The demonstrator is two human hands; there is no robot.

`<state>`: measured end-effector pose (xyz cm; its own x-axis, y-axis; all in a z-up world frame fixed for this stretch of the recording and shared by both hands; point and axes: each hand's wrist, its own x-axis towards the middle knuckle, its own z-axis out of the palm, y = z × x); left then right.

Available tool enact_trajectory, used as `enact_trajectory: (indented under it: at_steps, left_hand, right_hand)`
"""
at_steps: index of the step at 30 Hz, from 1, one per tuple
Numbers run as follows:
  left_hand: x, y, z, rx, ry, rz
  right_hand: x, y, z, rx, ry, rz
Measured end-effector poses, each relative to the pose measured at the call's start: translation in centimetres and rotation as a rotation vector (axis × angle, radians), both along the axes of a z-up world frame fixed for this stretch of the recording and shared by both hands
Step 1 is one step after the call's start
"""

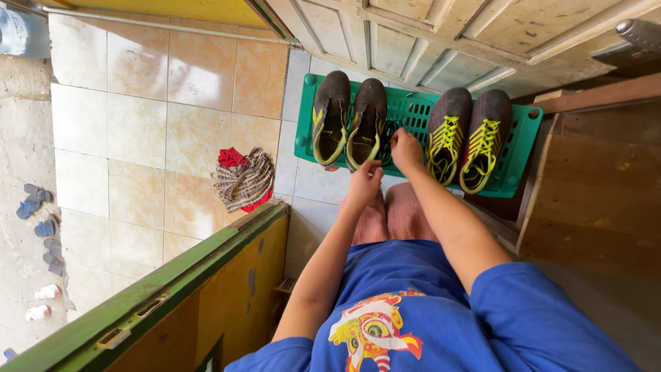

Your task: The person unlaces a grey sneaker with yellow laces, removes the laces, and then relaces the same shoe with a black lace. They thread the black lace through the eyelets and tie it at the top.

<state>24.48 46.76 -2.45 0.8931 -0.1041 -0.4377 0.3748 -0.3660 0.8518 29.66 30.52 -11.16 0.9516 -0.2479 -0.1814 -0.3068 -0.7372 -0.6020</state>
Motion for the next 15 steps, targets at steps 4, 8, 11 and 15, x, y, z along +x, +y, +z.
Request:
enact_trajectory:
  at_steps: [4,8,11,15]
  left_hand:
    - [3.0,0.0,3.4,0.034,-0.271,-0.063]
    - [5.9,-1.6,4.0,0.001,-0.154,-0.34]
    - [6.8,-2.6,3.0,0.085,-0.123,-0.501]
    - [7.6,-1.9,1.7,0.181,-0.244,-0.511]
  right_hand:
    - [-0.2,-1.6,7.3,0.316,-0.071,0.071]
    - [-0.8,-3.5,16.9,0.87,-0.135,0.145]
    - [-1.0,-5.4,22.5,1.347,-0.125,-0.146]
    - [-1.8,-7.8,24.8,1.594,-0.383,-0.313]
